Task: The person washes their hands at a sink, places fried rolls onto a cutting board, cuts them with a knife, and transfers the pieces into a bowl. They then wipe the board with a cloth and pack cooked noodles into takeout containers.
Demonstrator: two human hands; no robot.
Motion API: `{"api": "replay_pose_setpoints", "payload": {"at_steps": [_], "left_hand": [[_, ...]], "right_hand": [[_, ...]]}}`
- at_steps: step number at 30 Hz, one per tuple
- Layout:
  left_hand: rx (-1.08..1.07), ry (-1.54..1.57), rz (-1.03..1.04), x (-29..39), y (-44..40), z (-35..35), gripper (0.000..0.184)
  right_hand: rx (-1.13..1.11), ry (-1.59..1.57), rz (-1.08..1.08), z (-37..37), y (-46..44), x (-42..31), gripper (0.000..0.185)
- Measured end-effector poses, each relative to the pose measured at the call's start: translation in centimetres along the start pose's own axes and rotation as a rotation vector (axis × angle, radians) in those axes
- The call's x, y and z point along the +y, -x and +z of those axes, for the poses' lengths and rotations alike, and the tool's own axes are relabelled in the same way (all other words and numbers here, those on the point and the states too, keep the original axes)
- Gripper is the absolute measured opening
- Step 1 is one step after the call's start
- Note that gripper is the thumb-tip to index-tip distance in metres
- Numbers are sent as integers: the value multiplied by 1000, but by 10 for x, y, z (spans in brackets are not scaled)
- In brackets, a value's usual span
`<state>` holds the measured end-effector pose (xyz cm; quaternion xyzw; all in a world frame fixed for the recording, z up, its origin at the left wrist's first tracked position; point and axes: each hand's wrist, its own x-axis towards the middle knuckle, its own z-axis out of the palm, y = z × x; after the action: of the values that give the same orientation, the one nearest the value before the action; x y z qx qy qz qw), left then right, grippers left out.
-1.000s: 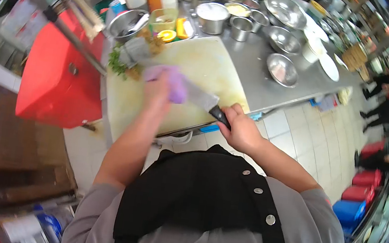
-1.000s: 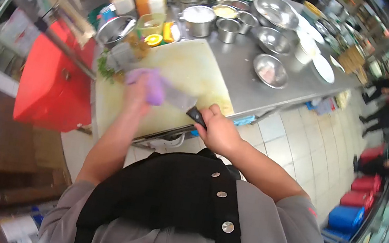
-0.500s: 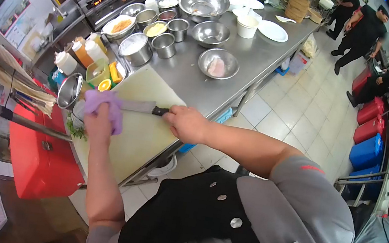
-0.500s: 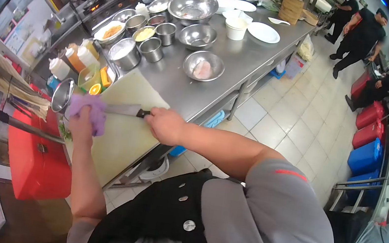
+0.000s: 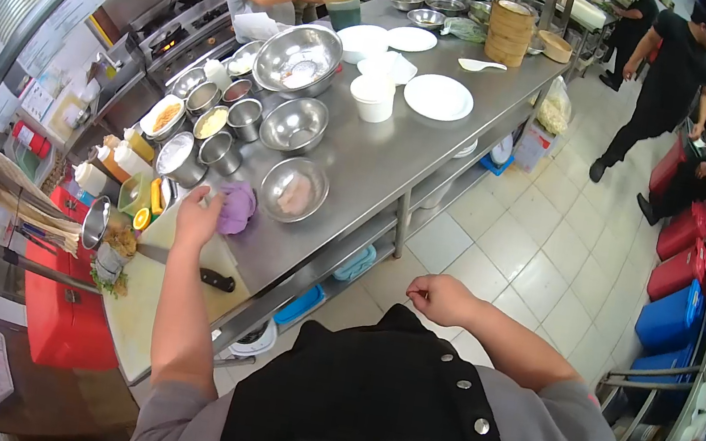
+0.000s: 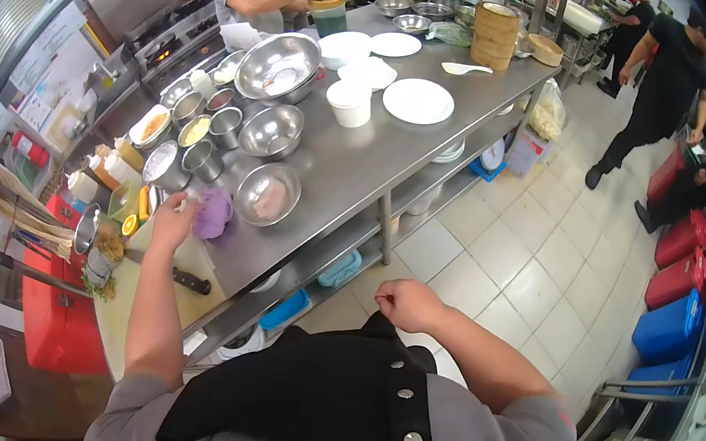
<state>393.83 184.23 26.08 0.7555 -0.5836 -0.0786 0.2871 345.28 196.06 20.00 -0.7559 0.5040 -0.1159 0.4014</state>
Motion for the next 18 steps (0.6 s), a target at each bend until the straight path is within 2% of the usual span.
{"api": "replay_pose_setpoints", "payload": {"at_steps": [5,8,11,14,15,16,18], "left_hand": [[-1,214,-115,14,35,-18,49],[68,260,-240,30,34,-30,41],[164,384,-93,10,2,-4,35],[128,408,108,53,-51,36,33],[94,437,190,64,-76,54,34],[40,282,179,87,-97,61,38],[-19,142,291,122,-134,85,45]], "right_hand": [[92,-158,-23,-47,-30,34,19],[109,-103,-78,-68,-59,40,18],[17,-12,-19,-98,-80,30,18],[-13,35,22,-133,-100,27,17],[9,42,-30,-143,-109,31,16],[17,33,-29,-153,-119,32,16],[37,4,-35,-174,-141,24,15]]}}
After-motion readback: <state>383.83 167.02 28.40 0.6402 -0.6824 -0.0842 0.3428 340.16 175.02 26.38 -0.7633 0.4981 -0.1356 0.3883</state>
